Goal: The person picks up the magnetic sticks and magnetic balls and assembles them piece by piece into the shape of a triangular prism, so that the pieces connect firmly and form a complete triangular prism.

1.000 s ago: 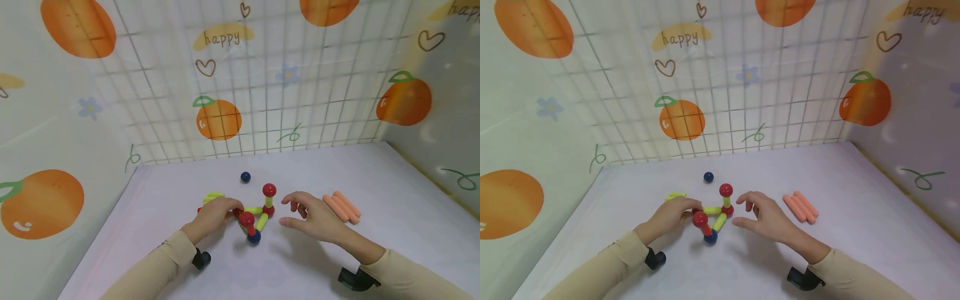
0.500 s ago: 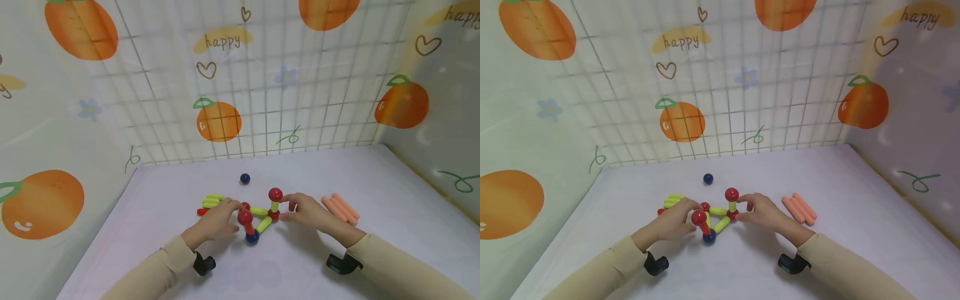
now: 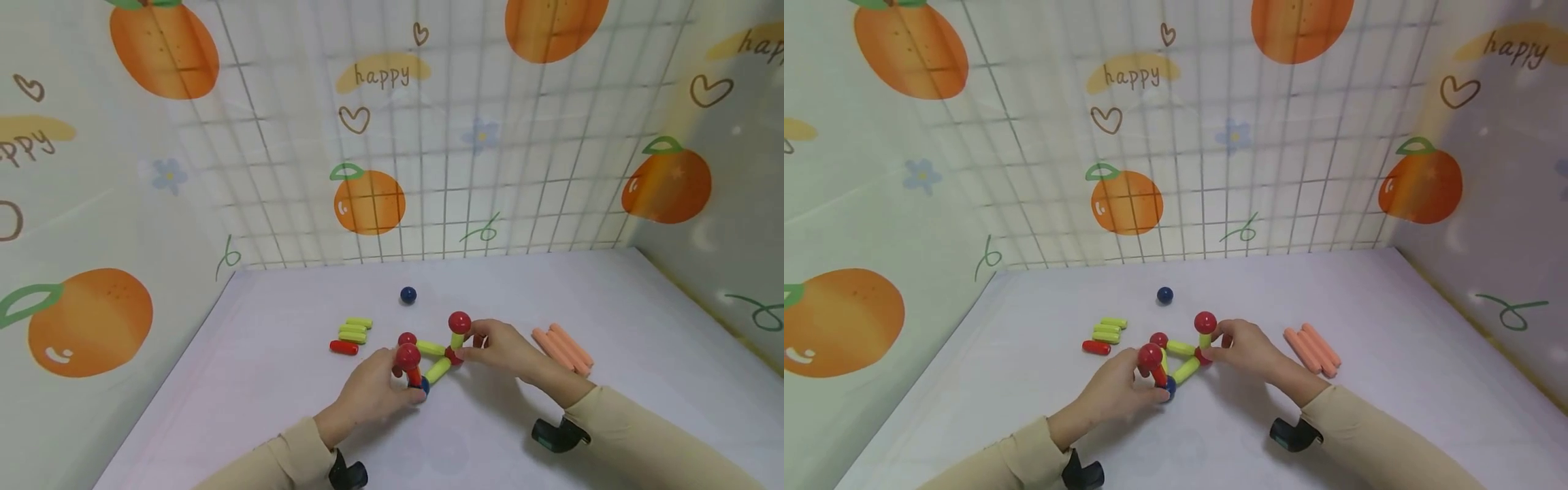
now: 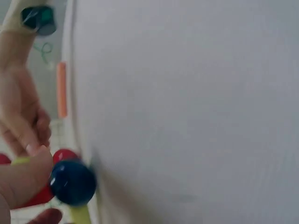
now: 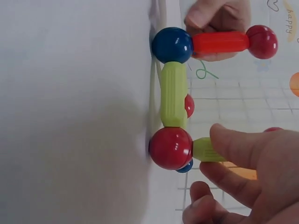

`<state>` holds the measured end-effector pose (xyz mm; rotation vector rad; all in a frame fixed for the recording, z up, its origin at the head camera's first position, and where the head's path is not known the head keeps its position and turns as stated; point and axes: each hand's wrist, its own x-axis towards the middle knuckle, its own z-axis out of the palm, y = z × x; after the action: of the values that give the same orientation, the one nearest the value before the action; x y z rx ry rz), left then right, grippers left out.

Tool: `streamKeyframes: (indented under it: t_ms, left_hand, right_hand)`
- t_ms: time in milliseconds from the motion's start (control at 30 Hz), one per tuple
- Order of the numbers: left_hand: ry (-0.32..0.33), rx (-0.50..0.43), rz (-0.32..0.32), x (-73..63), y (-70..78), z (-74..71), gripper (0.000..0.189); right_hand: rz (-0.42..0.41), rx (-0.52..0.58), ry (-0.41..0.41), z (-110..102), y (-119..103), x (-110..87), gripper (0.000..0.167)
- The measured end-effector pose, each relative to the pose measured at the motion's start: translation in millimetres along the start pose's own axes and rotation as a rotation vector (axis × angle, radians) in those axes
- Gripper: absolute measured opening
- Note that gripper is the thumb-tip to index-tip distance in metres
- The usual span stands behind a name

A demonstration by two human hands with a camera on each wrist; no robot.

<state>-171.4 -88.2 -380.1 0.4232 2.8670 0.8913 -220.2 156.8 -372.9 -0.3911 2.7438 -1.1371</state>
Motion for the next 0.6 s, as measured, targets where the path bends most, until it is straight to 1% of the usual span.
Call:
streamKeyframes:
  t_ms: [100,167,300,367,467,533,600]
  left_hand:
    - [0.011,0.01,-0.014,-2.0,0.9,6.9,0.042]
    - [0.031,0.028,-0.018,-2.2,1.4,9.3,0.04]
    - [0.066,0.047,-0.055,-2.8,-0.9,6.7,0.038]
    - [0.08,0.062,-0.067,-2.7,-3.4,3.6,0.036]
    - [0.097,0.061,-0.074,-1.5,-6.3,0.7,0.034]
    - [0.105,0.049,-0.076,0.1,-7.3,1.7,0.036]
    - [0.121,0.047,-0.067,2.0,-7.5,3.8,0.037]
  right_hand:
    - [-0.003,0.0,-0.003,1.3,1.1,1.4,0.031]
    - [-0.004,0.005,-0.01,1.6,1.9,2.1,0.031]
    - [-0.022,0.006,-0.011,0.9,1.3,-0.1,0.028]
    - [-0.048,0.016,0.012,-1.4,-0.7,-3.3,0.029]
    - [-0.092,0.036,0.07,-5.6,-5.1,-8.3,0.035]
    - [-0.121,0.048,0.101,-7.7,-7.9,-10.4,0.041]
    - [-0.144,0.051,0.118,-8.3,-10.6,-11.2,0.044]
